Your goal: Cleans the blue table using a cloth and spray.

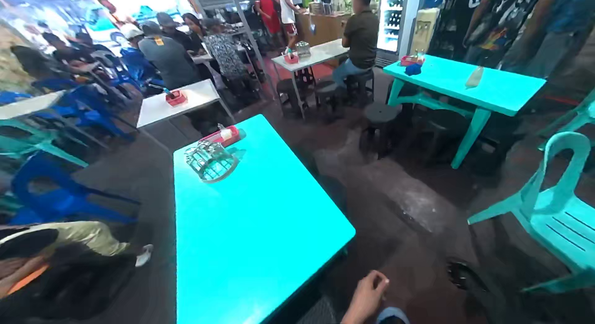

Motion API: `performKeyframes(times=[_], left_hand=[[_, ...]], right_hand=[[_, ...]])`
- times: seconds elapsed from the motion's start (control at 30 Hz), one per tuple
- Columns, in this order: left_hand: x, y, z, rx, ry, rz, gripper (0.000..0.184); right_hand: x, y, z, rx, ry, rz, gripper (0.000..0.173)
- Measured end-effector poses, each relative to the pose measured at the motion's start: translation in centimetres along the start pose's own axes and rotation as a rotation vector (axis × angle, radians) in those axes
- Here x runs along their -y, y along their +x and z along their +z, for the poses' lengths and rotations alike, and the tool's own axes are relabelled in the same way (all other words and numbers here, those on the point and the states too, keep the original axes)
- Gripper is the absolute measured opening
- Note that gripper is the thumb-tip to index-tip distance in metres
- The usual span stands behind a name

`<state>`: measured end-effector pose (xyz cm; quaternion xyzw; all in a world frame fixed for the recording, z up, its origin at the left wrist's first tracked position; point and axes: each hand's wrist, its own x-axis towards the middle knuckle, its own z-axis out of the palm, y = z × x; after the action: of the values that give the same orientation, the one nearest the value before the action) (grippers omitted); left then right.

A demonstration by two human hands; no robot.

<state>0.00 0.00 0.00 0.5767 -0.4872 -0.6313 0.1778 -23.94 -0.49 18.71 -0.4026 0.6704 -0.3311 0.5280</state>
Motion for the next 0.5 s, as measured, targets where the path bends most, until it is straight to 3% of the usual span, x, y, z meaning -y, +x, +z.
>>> performKeyframes(times=[0.07, 0.1, 0.17, 0.23, 0.27, 0.33, 0.4, 0.5], left_hand=[[-1.9, 2.0, -0.9, -0.14, -0.076, -0.018, 0.034], [-2.6, 3.5, -1.3, -0.203, -0.112, -0.039, 0.033], [-3.9, 6.6, -1.9, -0.276, -0.161, -0.116, 0.033], [-5.5, 10.1, -2.7, -0.291, -0.172, -0.178, 0.035], [-6.6, 12.4, -3.1, -0.292, -0.164, -0.189, 0.036], [-8.9, 17.6, -4.3, -0.31, -0.134, -0.188, 0.035], [-13.0, 23.4, -5.6, -0.321, -0.097, -0.155, 0.035], [-21.9, 33.0, -8.0, -0.305, -0.003, -0.025, 0.037]], right_hand=[[-4.6, 6.8, -1.4, 0.135, -0.059, -0.255, 0.034], [-4.8, 9.3, -2.0, 0.156, -0.066, -0.322, 0.035], [-1.3, 12.6, -2.4, 0.15, -0.052, -0.285, 0.037], [5.5, 14.7, -2.3, 0.081, -0.056, -0.157, 0.037], [7.4, 17.0, -2.8, 0.054, -0.064, -0.179, 0.037], [6.7, 24.4, -5.5, 0.073, -0.047, -0.343, 0.043], [4.4, 32.7, -9.1, 0.05, 0.002, -0.473, 0.054], [6.2, 41.4, -13.1, -0.05, 0.111, -0.449, 0.076]])
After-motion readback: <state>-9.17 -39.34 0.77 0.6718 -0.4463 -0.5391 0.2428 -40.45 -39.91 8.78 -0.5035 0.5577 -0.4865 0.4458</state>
